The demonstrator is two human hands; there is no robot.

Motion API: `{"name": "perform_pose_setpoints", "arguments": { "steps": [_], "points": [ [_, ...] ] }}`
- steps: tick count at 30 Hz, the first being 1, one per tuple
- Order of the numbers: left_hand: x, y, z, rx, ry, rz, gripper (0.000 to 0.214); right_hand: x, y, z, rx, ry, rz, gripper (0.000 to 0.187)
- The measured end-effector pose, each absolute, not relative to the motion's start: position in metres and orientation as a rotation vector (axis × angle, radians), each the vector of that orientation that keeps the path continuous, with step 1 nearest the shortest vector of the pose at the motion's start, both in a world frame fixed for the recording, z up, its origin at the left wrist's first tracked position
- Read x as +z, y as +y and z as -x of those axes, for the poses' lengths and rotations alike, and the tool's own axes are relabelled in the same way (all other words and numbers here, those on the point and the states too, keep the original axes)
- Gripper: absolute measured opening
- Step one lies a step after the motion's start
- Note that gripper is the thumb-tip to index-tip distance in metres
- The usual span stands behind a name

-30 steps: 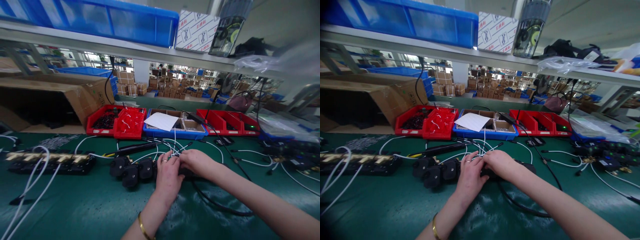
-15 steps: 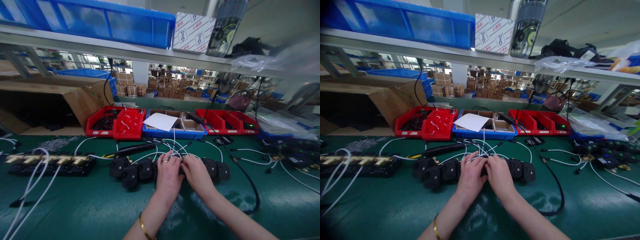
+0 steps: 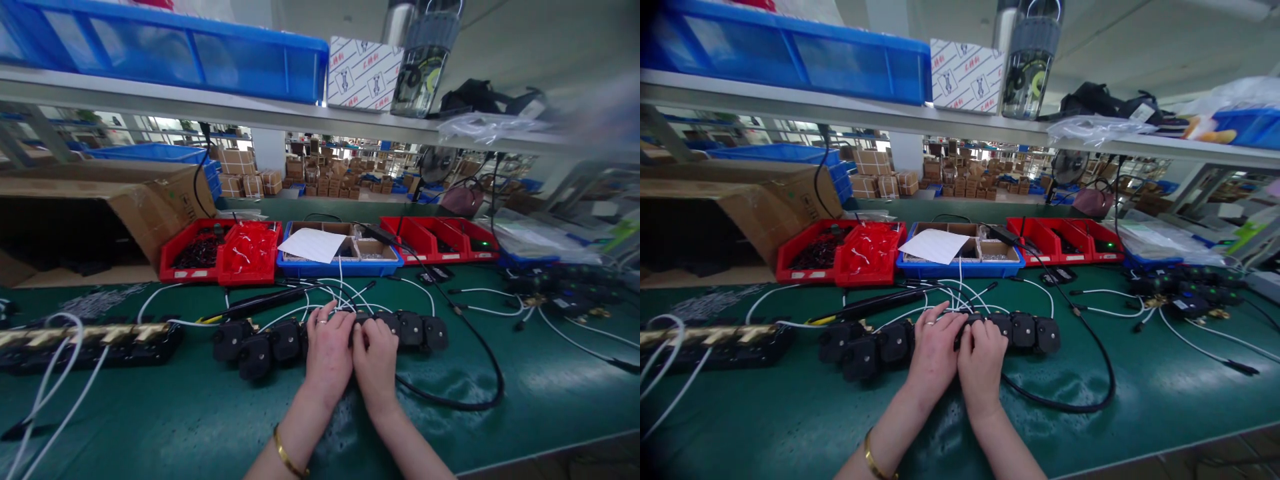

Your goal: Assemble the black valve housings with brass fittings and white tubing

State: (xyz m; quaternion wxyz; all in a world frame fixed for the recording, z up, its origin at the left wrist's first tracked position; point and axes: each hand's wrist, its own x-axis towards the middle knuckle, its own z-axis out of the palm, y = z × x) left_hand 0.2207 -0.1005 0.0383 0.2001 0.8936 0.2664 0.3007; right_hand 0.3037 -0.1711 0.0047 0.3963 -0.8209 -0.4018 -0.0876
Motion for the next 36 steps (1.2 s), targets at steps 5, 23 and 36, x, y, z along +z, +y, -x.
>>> {"name": "perform_pose_setpoints", "arguments": {
  "steps": [5,23,36],
  "points": [
    [0.039,-0.095,-0.221,0.822,0.723,-2.509,0.028,0.010,-0.170,-0.301,-0.181,-0.897,2.061,0.028],
    [0.046,-0.101,-0.228,0.816,0.801,-2.462,0.036,0.035,-0.185,-0.335,0.073,-1.231,1.960,0.024],
    [0.045,-0.100,-0.229,0.794,0.800,-2.474,0.029,0.022,-0.189,-0.354,-0.069,-1.450,1.877,0.010]
  ]
}}
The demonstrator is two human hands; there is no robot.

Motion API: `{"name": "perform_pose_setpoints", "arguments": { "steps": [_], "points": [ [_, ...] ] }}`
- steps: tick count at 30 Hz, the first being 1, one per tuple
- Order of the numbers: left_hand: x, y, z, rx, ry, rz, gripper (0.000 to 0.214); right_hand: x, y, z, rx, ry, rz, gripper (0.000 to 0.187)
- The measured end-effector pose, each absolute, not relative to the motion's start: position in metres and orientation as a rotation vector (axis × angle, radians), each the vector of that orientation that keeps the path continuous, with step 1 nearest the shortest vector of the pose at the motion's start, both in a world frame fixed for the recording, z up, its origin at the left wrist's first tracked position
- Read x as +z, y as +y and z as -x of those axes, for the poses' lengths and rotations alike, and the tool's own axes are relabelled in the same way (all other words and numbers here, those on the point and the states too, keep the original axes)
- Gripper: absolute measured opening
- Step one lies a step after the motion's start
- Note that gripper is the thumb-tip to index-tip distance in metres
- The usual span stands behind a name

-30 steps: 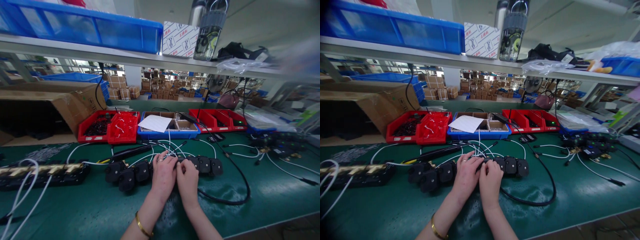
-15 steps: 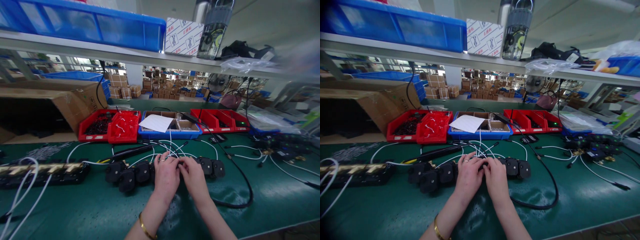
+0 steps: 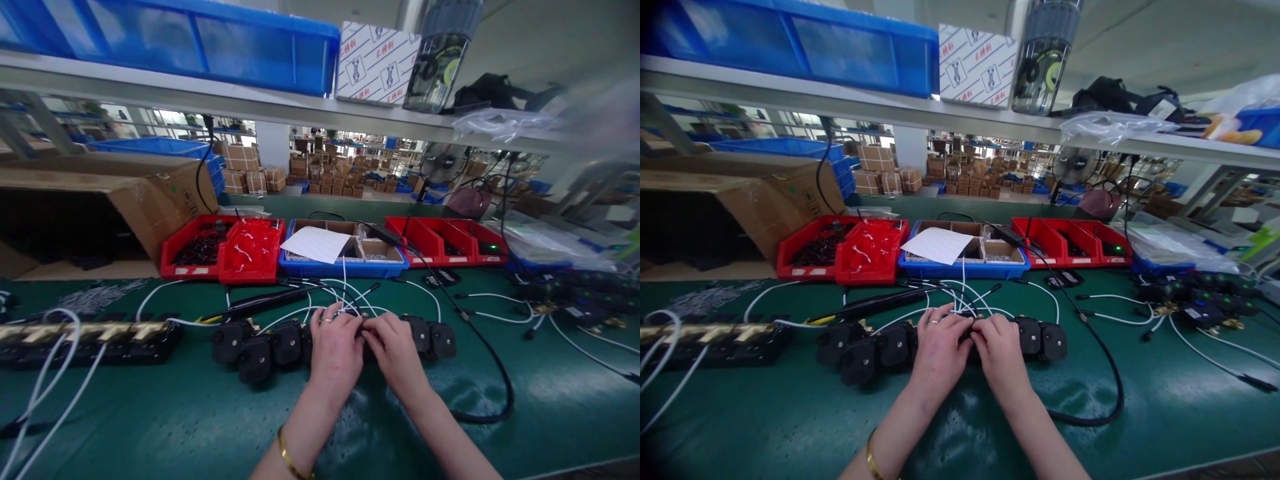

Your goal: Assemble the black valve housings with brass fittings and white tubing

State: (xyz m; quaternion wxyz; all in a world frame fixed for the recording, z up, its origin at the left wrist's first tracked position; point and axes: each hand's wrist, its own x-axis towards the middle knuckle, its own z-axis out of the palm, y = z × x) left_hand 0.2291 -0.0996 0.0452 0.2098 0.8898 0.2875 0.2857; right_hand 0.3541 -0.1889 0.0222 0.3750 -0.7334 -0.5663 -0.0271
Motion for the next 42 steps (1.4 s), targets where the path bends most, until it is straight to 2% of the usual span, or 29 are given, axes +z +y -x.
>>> {"name": "perform_pose_setpoints", "arguments": {
  "steps": [11,31,36,42],
  "points": [
    [0.041,-0.099,-0.225,0.739,0.774,-2.520,0.040,0.019,-0.191,-0.367,-0.143,-1.601,1.788,0.009],
    [0.041,-0.099,-0.224,0.750,0.763,-2.500,0.037,0.015,-0.191,-0.356,-0.123,-1.529,1.834,0.011],
    [0.043,-0.099,-0.223,0.737,0.757,-2.488,0.038,0.011,-0.192,-0.352,-0.138,-1.505,1.833,0.018],
    [0.041,-0.102,-0.224,0.734,0.753,-2.504,0.038,0.010,-0.194,-0.359,-0.093,-1.530,1.798,0.013]
  ]
}}
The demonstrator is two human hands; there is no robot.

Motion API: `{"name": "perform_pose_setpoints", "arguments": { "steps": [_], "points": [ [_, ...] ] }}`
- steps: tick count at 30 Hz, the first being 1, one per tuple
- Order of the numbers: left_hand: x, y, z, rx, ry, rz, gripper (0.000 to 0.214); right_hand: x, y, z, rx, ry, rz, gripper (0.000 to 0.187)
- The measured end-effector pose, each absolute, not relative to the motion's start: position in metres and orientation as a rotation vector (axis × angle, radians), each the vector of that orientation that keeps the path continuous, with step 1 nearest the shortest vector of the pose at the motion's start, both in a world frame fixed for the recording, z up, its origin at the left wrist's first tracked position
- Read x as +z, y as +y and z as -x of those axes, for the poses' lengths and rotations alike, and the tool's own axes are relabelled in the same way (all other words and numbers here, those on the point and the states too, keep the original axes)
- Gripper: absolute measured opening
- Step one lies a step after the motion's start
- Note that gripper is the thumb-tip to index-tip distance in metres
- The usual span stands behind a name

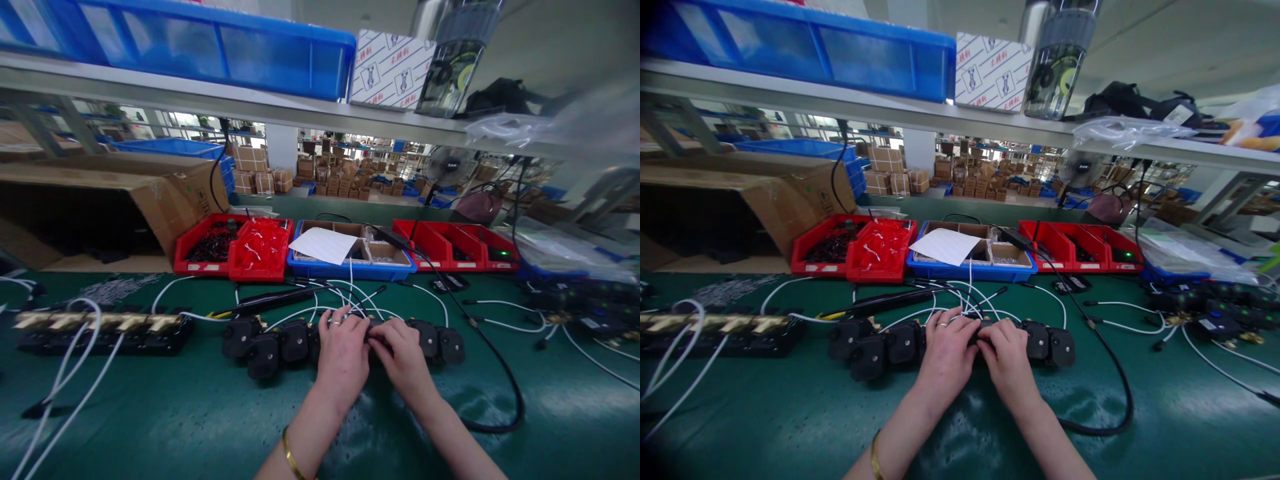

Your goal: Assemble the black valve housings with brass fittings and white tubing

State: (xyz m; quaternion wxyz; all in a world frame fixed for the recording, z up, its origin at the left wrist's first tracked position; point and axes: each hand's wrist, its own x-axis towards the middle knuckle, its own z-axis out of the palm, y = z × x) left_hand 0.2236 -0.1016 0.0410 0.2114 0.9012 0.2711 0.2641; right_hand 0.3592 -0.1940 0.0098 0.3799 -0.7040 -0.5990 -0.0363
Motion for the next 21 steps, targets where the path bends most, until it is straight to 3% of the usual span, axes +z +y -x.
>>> {"name": "perform_pose_setpoints", "arguments": {
  "steps": [13,21],
  "points": [
    [0.042,-0.101,-0.224,0.705,0.780,-2.501,0.034,0.005,-0.193,-0.353,-0.141,-1.389,1.819,0.006],
    [0.046,-0.103,-0.225,0.695,0.792,-2.490,0.035,0.020,-0.190,-0.344,-0.122,-1.362,1.925,0.014]
  ]
}}
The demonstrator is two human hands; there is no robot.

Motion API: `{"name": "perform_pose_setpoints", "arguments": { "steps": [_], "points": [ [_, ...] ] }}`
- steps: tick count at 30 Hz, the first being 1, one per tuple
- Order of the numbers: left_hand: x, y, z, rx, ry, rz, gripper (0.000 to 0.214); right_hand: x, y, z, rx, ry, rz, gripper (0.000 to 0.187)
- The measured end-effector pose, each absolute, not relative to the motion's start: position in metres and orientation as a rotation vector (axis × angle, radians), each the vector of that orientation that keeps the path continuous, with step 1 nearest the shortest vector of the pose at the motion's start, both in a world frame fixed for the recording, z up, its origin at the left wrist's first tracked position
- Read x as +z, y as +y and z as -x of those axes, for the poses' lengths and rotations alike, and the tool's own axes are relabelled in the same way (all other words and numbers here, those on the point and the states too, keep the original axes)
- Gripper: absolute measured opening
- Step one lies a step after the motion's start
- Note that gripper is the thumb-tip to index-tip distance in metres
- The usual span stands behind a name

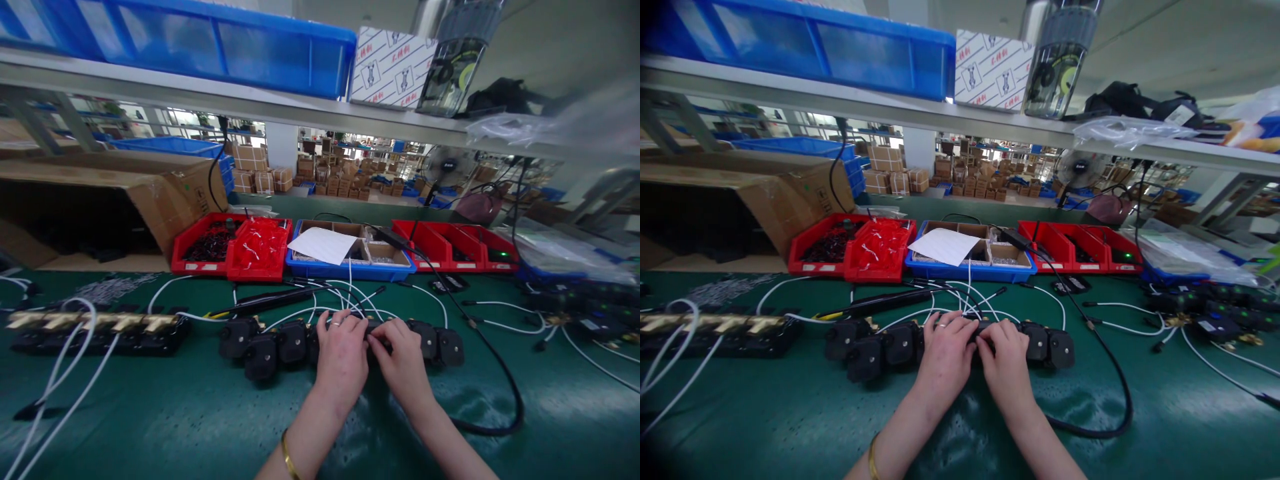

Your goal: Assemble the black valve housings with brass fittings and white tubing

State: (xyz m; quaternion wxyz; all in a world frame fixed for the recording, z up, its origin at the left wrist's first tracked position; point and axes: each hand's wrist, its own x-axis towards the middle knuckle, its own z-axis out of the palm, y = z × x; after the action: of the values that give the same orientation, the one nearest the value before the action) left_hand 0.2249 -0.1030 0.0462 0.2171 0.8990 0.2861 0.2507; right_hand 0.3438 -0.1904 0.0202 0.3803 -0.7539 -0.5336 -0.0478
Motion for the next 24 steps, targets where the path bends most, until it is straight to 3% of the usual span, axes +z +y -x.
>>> {"name": "perform_pose_setpoints", "arguments": {
  "steps": [12,19,24],
  "points": [
    [0.043,-0.101,-0.225,0.772,0.775,-2.447,0.028,0.050,-0.175,-0.355,-0.165,-1.793,2.021,0.018],
    [0.047,-0.095,-0.227,0.744,0.789,-2.431,0.026,0.080,-0.160,-0.376,-0.142,-2.330,1.794,0.022],
    [0.047,-0.091,-0.229,0.750,0.785,-2.442,0.020,0.085,-0.157,-0.377,-0.139,-2.374,1.774,0.023]
  ]
}}
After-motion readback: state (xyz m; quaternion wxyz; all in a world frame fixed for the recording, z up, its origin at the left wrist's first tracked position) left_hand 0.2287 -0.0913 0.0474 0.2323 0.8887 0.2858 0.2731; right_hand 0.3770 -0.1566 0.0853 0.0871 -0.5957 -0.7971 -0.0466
